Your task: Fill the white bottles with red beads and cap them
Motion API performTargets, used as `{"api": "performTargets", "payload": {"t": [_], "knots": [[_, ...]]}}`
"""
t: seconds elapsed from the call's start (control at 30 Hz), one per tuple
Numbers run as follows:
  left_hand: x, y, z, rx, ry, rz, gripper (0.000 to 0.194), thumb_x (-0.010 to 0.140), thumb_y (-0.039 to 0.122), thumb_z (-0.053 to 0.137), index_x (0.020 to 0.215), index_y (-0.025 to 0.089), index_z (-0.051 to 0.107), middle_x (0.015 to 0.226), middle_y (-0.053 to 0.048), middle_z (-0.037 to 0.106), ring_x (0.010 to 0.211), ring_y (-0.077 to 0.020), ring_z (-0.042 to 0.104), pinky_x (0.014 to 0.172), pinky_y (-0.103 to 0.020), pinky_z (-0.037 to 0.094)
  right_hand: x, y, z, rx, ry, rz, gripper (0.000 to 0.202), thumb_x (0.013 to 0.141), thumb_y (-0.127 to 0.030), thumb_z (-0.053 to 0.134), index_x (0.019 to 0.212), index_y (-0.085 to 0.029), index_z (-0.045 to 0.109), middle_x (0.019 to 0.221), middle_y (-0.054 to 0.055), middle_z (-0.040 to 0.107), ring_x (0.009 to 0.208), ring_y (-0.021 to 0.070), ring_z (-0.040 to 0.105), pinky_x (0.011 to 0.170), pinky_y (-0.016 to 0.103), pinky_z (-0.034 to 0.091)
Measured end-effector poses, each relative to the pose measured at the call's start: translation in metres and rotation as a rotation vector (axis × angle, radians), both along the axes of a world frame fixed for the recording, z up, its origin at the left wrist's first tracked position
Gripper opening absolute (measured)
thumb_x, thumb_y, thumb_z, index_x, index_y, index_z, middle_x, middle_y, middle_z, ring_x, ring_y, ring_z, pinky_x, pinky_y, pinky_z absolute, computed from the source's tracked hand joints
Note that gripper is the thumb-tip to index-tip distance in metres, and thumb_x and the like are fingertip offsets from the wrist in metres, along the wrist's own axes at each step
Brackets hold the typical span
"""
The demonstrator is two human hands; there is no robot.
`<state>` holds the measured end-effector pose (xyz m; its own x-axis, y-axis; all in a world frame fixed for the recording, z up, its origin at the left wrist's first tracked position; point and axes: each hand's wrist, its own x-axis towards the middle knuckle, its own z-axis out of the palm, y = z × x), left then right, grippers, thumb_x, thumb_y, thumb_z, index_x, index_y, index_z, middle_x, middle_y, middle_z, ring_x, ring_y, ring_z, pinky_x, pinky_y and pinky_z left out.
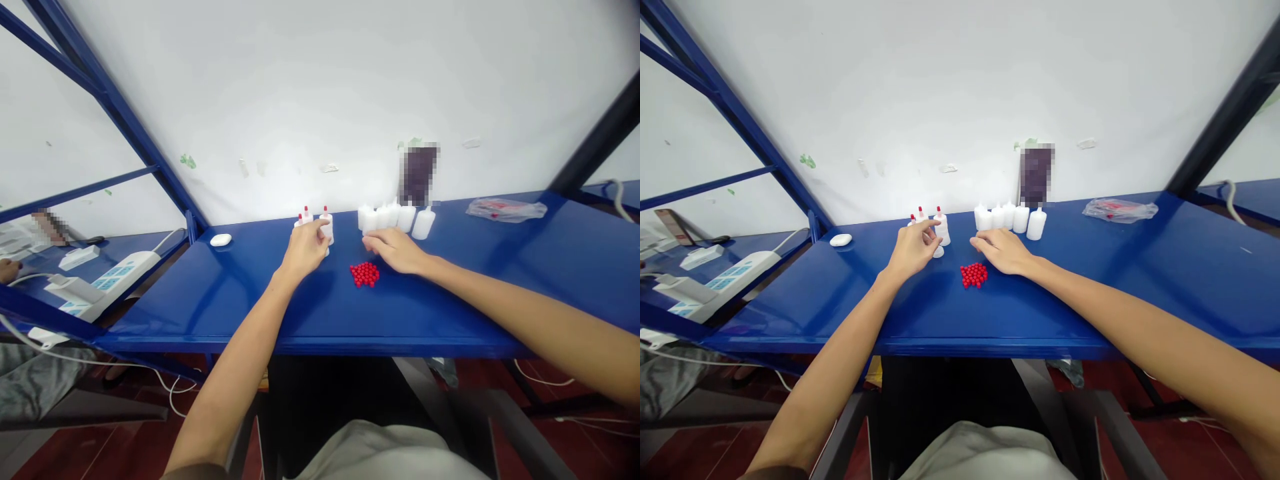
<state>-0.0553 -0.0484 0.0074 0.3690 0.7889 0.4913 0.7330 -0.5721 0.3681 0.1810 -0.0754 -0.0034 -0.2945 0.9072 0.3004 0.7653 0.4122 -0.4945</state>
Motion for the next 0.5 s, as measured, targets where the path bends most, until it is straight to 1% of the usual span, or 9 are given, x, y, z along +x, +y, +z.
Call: {"api": "performTargets", "payload": {"t": [0.07, 0.13, 0.17, 0.2, 0.3, 0.37, 0.5], "knots": [[0.008, -0.005, -0.001, 0.141, -0.15, -0.175, 0.027, 0.085, 0.014, 0.066, 0.112, 0.016, 0.071, 0.085, -0.004, 0.074, 0.072, -0.0147, 0.067, 0.075, -0.028, 0.055, -0.002, -0.003, 0.001, -0.002, 0.115, 0.1, 0.04, 0.095, -0.043, 0.037, 0.072, -0.019, 0.059, 0.067, 0.003, 0.06, 0.068, 0.0186, 0.055, 0.068, 0.031, 0.035], [0.019, -0.012, -0.003, 0.253, -0.273, -0.377, 0.016, 0.088, 0.019, 0.067, 0.104, 0.017, 0.072, 0.088, -0.004, 0.074, 0.074, -0.0128, 0.068, 0.074, -0.026, 0.055, -0.004, -0.005, 0.001, -0.004, 0.213, 0.204, 0.038, 0.094, -0.043, 0.038, 0.077, -0.018, 0.06, 0.067, 0.001, 0.057, 0.065, 0.0175, 0.052, 0.066, 0.03, 0.035], [0.024, -0.016, -0.005, 0.281, -0.32, -0.439, 0.013, 0.088, 0.019, 0.067, 0.1, 0.017, 0.072, 0.087, -0.004, 0.074, 0.075, -0.0122, 0.068, 0.074, -0.025, 0.056, -0.006, -0.007, 0.001, -0.003, 0.248, 0.245, 0.038, 0.095, -0.044, 0.038, 0.08, -0.017, 0.061, 0.067, 0.001, 0.056, 0.064, 0.017, 0.051, 0.065, 0.03, 0.035], [0.03, -0.019, -0.007, 0.291, -0.36, -0.475, 0.012, 0.088, 0.016, 0.067, 0.099, 0.017, 0.072, 0.087, -0.003, 0.075, 0.075, -0.0116, 0.068, 0.073, -0.024, 0.056, -0.007, -0.008, 0.001, -0.001, 0.277, 0.278, 0.038, 0.095, -0.045, 0.039, 0.084, -0.017, 0.062, 0.067, 0.0, 0.055, 0.064, 0.0165, 0.05, 0.064, 0.03, 0.035], [0.041, -0.025, -0.012, 0.271, -0.407, -0.509, 0.017, 0.086, 0.008, 0.063, 0.098, 0.017, 0.072, 0.091, -0.004, 0.076, 0.079, -0.0117, 0.069, 0.075, -0.024, 0.057, -0.012, -0.011, 0.001, 0.008, 0.323, 0.34, 0.039, 0.096, -0.046, 0.04, 0.09, -0.016, 0.064, 0.067, -0.001, 0.053, 0.063, 0.0156, 0.047, 0.062, 0.029, 0.034], [0.043, -0.026, -0.015, 0.266, -0.407, -0.513, 0.019, 0.085, 0.006, 0.062, 0.098, 0.016, 0.071, 0.093, -0.005, 0.076, 0.082, -0.0125, 0.07, 0.078, -0.025, 0.057, -0.014, -0.013, 0.002, 0.012, 0.329, 0.35, 0.036, 0.096, -0.044, 0.041, 0.087, -0.017, 0.063, 0.066, -0.001, 0.052, 0.062, 0.0152, 0.046, 0.062, 0.029, 0.034], [0.044, -0.025, -0.018, 0.266, -0.391, -0.508, 0.017, 0.084, 0.007, 0.063, 0.096, 0.015, 0.071, 0.09, -0.005, 0.075, 0.079, -0.0131, 0.069, 0.076, -0.026, 0.057, -0.016, -0.015, 0.003, 0.011, 0.333, 0.309, 0.026, 0.092, -0.035, 0.043, 0.079, -0.018, 0.058, 0.067, -0.001, 0.053, 0.063, 0.0152, 0.046, 0.061, 0.029, 0.032]]}}
